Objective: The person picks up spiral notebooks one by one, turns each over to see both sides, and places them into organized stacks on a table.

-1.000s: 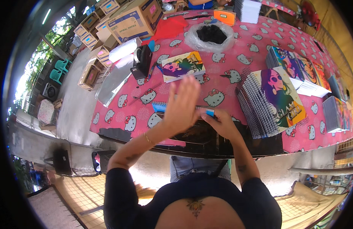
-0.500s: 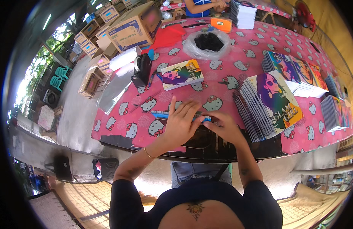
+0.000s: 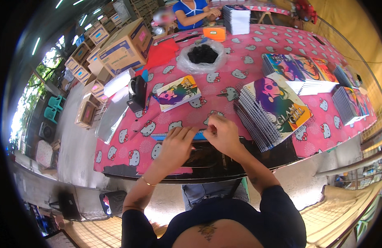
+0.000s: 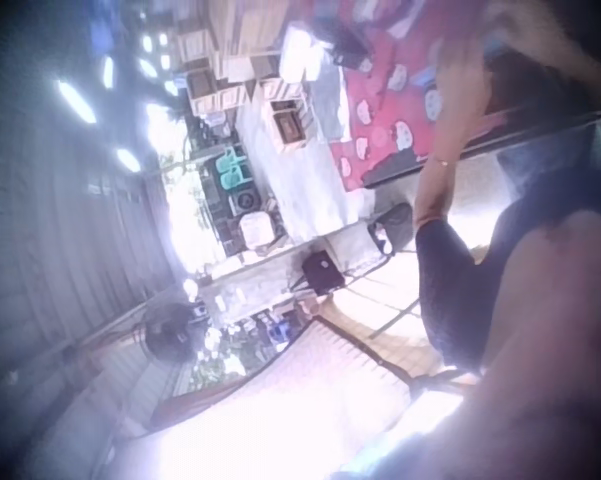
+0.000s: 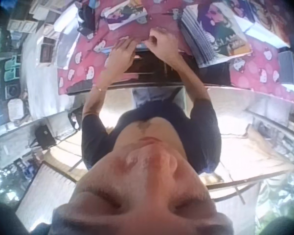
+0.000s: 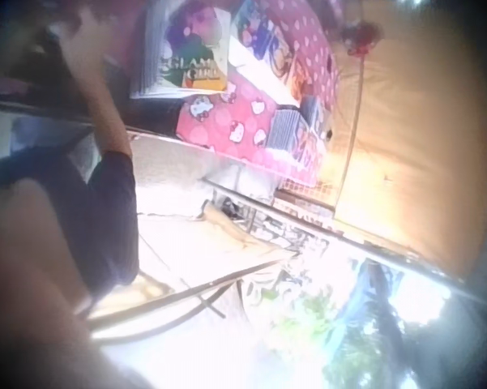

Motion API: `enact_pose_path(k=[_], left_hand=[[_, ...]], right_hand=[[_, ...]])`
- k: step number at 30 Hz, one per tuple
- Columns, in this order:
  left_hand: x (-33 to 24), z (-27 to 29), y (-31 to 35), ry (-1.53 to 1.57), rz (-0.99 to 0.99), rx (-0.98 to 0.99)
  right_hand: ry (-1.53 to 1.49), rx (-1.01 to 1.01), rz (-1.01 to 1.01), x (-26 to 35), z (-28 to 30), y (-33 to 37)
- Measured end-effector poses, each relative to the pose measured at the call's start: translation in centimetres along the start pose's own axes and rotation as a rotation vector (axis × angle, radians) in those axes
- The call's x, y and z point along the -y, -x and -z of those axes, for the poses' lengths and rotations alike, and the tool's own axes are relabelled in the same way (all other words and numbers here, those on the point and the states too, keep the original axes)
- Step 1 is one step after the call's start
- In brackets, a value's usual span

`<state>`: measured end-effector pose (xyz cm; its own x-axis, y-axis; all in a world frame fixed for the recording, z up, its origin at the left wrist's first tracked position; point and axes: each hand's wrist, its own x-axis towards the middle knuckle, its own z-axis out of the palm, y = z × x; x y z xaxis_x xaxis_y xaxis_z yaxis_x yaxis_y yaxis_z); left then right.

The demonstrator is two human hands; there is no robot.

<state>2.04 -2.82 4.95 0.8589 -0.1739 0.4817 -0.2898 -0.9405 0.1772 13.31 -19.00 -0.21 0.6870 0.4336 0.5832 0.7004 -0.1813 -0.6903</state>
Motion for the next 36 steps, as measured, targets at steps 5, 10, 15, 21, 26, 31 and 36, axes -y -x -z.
enact_pose_path(k=[5,10,15,21,26,31,36], left_hand=[[0.3,6.7,-3.9,0.081,-0.029,-0.172],[-6.1,6.8,-12.3,1.061,0.035,-0.527],[-8.0,1.5,-20.6,0.843,-0.237,-0.455],[-8.0,-7.5,-25.0,0.262,-0.279,-0.361],[-6.6,-13.6,-23.1,-0.119,-0.317,-0.379],[6.7,-9.4,-22.2,0.351,-0.028,-0.263],[21.5,-9.4,-5.4,-0.189,-0.018,0.041]], right_hand=[[0.014,-0.364,0.265,4.0,9.1,2.3],[0.465,-0.261,0.468,6.5,13.8,2.4],[0.087,-0.562,0.212,3.9,16.4,2.9],[-0.097,-0.823,-0.049,1.3,19.1,3.4],[0.768,-0.280,-0.001,0.1,16.8,5.0],[0.825,-0.043,-0.063,0.8,17.3,5.1],[0.488,-0.267,0.261,3.1,14.9,4.8]])
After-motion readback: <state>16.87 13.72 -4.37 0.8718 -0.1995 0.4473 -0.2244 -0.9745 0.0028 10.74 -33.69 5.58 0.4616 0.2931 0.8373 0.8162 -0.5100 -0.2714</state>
